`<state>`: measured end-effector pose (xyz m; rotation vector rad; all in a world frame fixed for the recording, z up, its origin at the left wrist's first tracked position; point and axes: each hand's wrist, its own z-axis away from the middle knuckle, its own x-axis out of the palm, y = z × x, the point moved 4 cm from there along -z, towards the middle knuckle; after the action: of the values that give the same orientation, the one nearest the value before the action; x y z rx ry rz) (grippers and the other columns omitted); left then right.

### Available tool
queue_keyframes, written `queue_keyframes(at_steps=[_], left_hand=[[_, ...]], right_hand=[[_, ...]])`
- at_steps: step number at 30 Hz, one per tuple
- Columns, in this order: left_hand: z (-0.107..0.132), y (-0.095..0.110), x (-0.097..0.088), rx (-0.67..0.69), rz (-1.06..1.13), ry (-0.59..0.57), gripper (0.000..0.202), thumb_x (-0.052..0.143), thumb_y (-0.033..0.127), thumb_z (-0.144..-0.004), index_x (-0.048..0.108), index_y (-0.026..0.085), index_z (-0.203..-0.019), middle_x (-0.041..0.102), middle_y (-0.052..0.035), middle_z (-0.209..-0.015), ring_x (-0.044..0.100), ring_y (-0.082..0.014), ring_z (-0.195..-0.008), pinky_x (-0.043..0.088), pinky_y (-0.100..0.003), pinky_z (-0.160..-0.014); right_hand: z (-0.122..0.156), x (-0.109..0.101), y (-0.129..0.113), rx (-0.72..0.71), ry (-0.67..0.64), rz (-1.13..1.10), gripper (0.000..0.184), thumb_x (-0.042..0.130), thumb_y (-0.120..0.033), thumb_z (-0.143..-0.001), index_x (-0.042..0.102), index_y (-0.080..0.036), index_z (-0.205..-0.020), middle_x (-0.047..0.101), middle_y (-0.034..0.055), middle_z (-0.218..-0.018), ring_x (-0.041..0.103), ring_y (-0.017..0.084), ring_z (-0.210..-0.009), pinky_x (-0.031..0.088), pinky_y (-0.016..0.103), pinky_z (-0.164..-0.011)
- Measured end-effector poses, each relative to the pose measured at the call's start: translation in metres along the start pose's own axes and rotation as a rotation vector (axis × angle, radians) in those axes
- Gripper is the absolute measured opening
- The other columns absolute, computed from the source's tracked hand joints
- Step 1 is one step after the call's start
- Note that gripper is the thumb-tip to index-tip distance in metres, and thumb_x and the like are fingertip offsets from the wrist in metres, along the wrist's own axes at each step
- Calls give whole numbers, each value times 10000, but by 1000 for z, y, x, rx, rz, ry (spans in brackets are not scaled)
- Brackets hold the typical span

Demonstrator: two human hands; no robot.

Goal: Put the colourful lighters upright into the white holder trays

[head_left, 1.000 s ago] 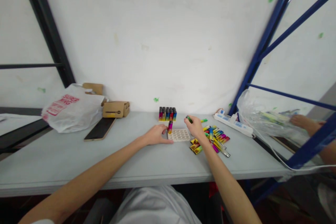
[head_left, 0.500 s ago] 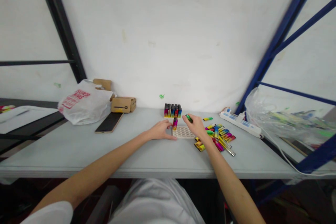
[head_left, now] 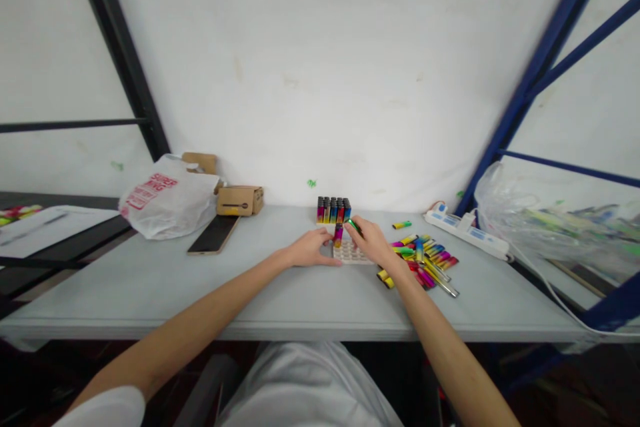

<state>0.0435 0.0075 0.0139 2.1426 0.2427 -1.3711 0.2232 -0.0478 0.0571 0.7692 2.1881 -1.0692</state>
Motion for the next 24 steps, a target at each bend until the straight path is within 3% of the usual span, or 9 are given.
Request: queue_keyframes(at_steps=[3, 6, 11, 14, 20, 24], left_hand=[[-1, 1, -1, -2, -24, -17, 625, 731, 743, -767, 679, 167, -1003, 630, -72, -962, 597, -256, -874, 479, -348, -816], [-1, 2, -1, 4, -24, -23, 609, 725, 733, -784, 684, 175, -1026, 648, -77, -989, 607, -257, -887, 476, -345, -830], [-1, 2, 0, 29, -41, -17, 615, 738, 719, -787, 700, 167, -1053, 657, -83, -976, 613, -263, -895, 477, -345, -825], [-1, 1, 1, 39, -40, -15, 635, 740, 706, -793, 690, 160, -1113, 662, -87, -991, 621, -259, -895, 482, -340, -823], [-1, 0, 2, 24, -53, -26, 645, 740, 697, -796, 675, 154, -1137, 661, -86, -1007, 628, -254, -899, 493, -336, -835], [-1, 0, 1, 14, -73, -36, 644, 712, 731, -799, 684, 153, -1083, 656, -85, -981, 630, -264, -892, 493, -345, -823]], right_hand=[[-1, -2, 0, -37, 26, 73, 416, 424, -494, -1057, 540, -215, -770, 593, 37, -805, 552, 184, -783, 428, 281, -749], [-1, -1, 2, 0, -30, 87, 446, 455, -508, -1053, 558, -211, -736, 590, 0, -677, 522, 163, -657, 398, 276, -683], [1, 3, 3, 28, -169, -54, 365, 516, -459, -1044, 685, -182, -877, 751, 31, -765, 659, 175, -678, 440, 261, -683], [1, 6, 3, 13, -229, -42, 329, 535, -421, -1049, 706, -171, -919, 774, 49, -791, 693, 185, -695, 465, 259, -696], [2, 12, -6, 19, -273, 249, 301, 518, -405, -1078, 703, -168, -1080, 775, 93, -859, 715, 215, -784, 452, 267, -725], [3, 11, -8, 107, -271, 431, 435, 535, -562, -1037, 733, -182, -964, 765, 124, -884, 700, 235, -811, 419, 276, -693]])
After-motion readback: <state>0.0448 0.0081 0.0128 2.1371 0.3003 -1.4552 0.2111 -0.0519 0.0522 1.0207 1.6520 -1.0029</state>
